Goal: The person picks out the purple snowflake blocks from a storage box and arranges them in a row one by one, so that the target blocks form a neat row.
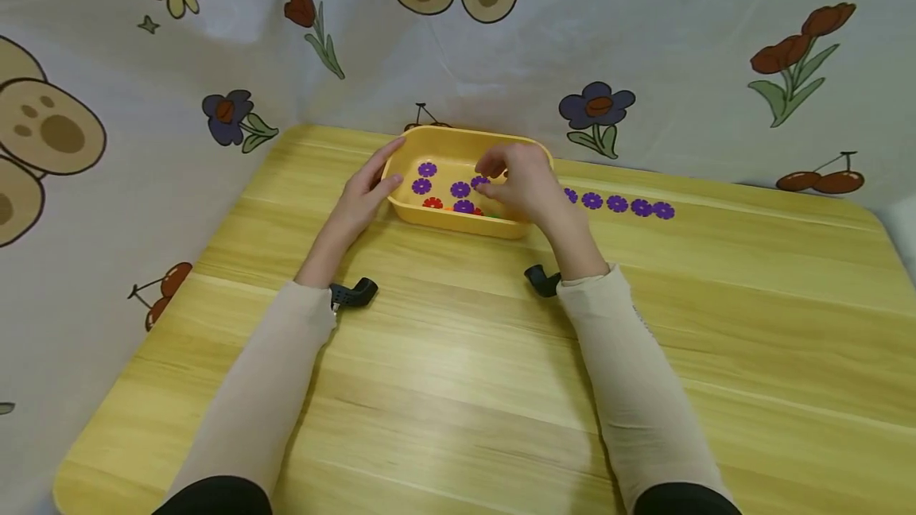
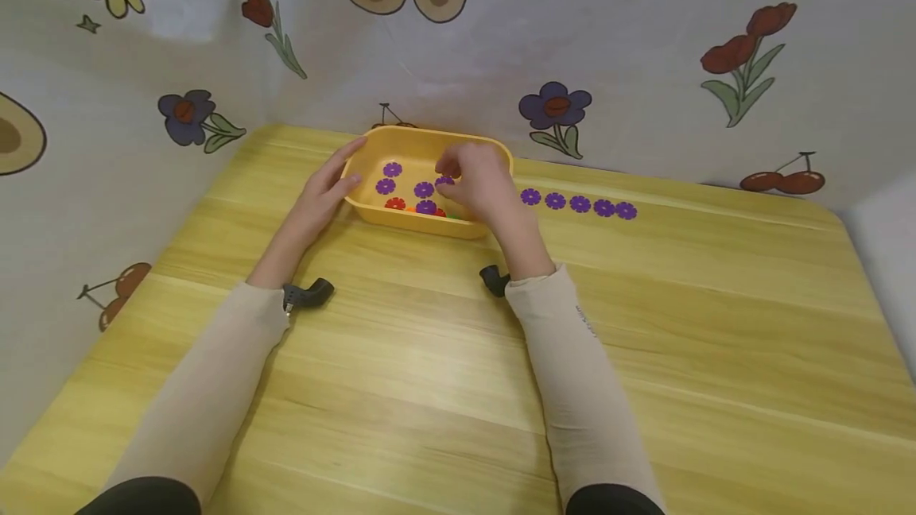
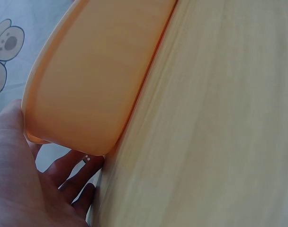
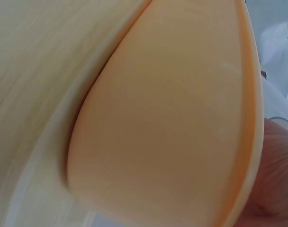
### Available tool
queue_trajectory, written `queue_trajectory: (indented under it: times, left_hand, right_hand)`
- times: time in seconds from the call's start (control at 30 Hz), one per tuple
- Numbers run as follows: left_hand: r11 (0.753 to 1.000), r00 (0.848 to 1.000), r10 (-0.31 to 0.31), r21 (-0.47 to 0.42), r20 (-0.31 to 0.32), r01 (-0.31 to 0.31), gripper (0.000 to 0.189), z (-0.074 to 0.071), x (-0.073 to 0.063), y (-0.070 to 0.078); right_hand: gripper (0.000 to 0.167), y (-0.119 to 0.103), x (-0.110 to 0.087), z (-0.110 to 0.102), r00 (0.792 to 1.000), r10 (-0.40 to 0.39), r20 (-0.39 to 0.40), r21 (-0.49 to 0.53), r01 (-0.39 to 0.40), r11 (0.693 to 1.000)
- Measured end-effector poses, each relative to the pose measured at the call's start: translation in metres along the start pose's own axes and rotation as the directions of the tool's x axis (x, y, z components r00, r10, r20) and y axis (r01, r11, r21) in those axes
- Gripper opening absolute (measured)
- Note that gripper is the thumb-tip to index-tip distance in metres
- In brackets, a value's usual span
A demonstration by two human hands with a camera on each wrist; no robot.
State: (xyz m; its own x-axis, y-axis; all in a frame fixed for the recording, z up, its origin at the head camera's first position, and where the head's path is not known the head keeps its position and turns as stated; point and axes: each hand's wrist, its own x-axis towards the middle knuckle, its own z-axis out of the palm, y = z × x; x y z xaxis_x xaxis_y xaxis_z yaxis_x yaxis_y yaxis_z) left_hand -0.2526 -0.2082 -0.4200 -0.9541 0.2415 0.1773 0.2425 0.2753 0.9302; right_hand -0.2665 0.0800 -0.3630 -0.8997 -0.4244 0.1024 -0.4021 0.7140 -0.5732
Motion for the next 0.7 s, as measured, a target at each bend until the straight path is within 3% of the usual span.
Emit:
queue_trajectory:
  times: [0.13, 0.23, 0.43, 0.7]
  left_hand:
    - [1.0, 1.0, 0.006, -0.009, 0.01, -0.006, 0.059, 0.001, -0.005, 0.015]
    - [1.0, 1.0, 0.007, -0.013, 0.01, -0.007, 0.06, 0.002, -0.007, 0.018]
    - [1.0, 1.0, 0.002, 0.005, 0.006, -0.002, 0.06, 0.003, -0.005, 0.014]
    - [1.0, 1.0, -0.001, 0.03, 0.002, 0.001, 0.058, 0.0, -0.009, 0.02]
  right_hand:
    - [0.022, -0.005, 0.005, 0.011, 0.996, 0.017, 0.091, 0.0, -0.017, 1.0]
    - [0.022, -0.007, 0.009, 0.017, 0.991, 0.019, 0.133, -0.011, -0.018, 1.0]
    - [0.023, -0.011, 0.013, 0.023, 0.986, 0.024, 0.165, -0.032, -0.019, 0.999]
    - [0.018, -0.011, 0.018, 0.026, 0.981, -0.009, 0.193, -0.009, 0.011, 1.0]
